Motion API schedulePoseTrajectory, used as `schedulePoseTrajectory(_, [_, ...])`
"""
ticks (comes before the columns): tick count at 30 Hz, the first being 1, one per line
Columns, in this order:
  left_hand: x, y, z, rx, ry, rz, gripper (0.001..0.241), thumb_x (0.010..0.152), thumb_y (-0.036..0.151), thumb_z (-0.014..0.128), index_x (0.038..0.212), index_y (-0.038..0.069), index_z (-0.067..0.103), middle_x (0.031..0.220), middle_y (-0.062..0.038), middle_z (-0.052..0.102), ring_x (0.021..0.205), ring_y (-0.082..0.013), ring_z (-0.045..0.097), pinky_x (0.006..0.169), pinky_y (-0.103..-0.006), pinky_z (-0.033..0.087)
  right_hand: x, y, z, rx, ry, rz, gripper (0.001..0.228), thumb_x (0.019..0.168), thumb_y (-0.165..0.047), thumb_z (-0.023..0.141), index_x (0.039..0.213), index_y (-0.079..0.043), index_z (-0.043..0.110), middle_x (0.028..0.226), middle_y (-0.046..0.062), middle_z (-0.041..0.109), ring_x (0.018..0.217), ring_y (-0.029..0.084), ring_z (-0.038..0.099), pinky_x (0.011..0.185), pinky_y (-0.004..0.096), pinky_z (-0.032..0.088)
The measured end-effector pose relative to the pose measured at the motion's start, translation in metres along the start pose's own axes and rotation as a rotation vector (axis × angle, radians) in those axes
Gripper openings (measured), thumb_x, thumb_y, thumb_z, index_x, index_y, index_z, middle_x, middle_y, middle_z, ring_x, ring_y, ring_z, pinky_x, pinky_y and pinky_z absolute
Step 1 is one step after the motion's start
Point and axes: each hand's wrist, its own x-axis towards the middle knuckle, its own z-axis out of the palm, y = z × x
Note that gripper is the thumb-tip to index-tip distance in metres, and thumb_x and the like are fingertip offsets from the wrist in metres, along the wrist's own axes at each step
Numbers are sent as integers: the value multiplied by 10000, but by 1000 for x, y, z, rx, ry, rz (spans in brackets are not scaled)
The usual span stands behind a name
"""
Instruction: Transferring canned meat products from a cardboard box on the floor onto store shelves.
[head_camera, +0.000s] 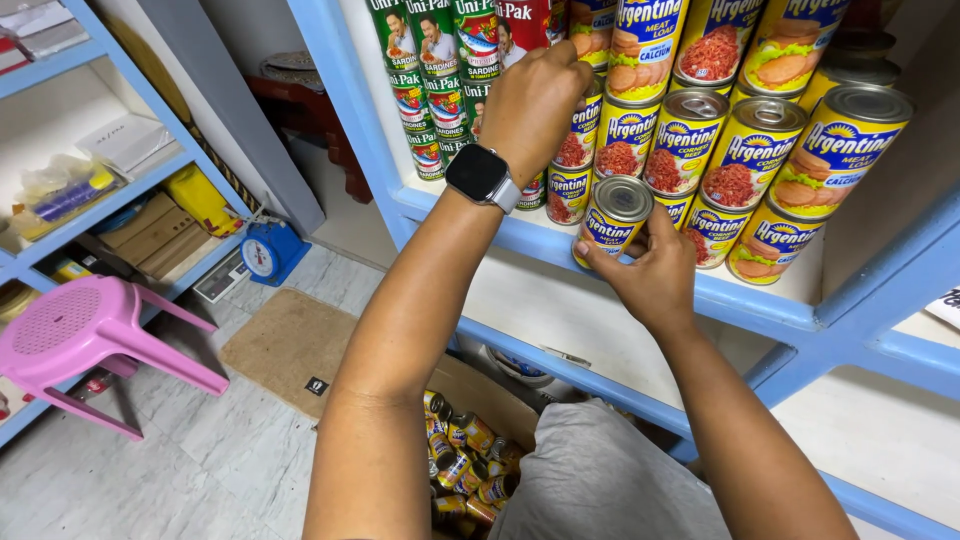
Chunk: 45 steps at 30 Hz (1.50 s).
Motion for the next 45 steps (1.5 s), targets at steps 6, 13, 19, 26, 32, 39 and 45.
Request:
schedulePoseTrajectory(6, [-1, 2, -2, -14, 14, -1, 81, 806, 43, 660, 831, 71, 732, 949, -116, 677, 918, -326, 697, 745, -444, 575, 0, -2, -1, -12, -4, 24, 600, 813, -207, 901, 1260, 37, 583, 1102, 137, 762, 986, 160, 752, 858, 323, 628])
schedulePoseTrajectory(13, [-1, 2, -3, -38, 13, -12, 90, 788, 34, 678, 832, 82, 739, 942, -115, 676, 913, -331, 697, 737, -451, 572, -1, -1, -1, 8, -8, 6, 600, 824, -199, 894, 1264, 49, 571, 1106, 146, 758, 998, 166, 750, 875, 328, 624])
schedulePoseTrajectory(19, [1, -1, -1, -46, 2, -7, 54, 783, 54, 704, 820, 80, 732, 930, -123, 675, 904, -333, 696, 738, -457, 567, 0, 0, -1, 23, -6, -10, 596, 823, -185, 891, 1263, 57, 570, 1117, 153, 755, 1007, 169, 747, 883, 331, 621])
schedulePoseTrajectory(26, [0, 0, 0, -40, 13, -3, 56, 785, 49, 691, 816, 78, 728, 941, -127, 681, 902, -335, 697, 747, -456, 567, 0, -1, -1, -53, -3, 10, 602, 807, -200, 904, 1247, 55, 581, 1079, 149, 764, 968, 169, 754, 853, 332, 622])
schedulePoseTrajectory(32, [-1, 3, -6, -49, 7, -16, 67, 807, 53, 687, 841, 81, 737, 941, -130, 678, 907, -337, 699, 744, -459, 568, 0, -5, -1, -82, -4, 6, 621, 798, -216, 904, 1262, 47, 585, 1070, 147, 764, 948, 172, 755, 841, 335, 623])
schedulePoseTrajectory(39, [-65, 70, -73, -626, -39, -385, 119, 984, 176, 726, 1069, 94, 741, 1010, -89, 685, 883, -246, 716, 756, -404, 583, 1, 9, -5, 131, -33, -60, 566, 855, -150, 876, 1291, 42, 570, 1178, 141, 742, 1065, 174, 739, 957, 343, 624])
schedulePoseTrajectory(45, [-71, 104, -121, -727, 36, -228, 494, 832, 196, 840, 1284, 90, 672, 1288, -133, 581, 1110, -278, 672, 919, -381, 574, 11, -44, -18, 20, -47, -176, 639, 763, -120, 894, 1313, 11, 596, 1136, 140, 750, 1039, 199, 747, 912, 343, 624])
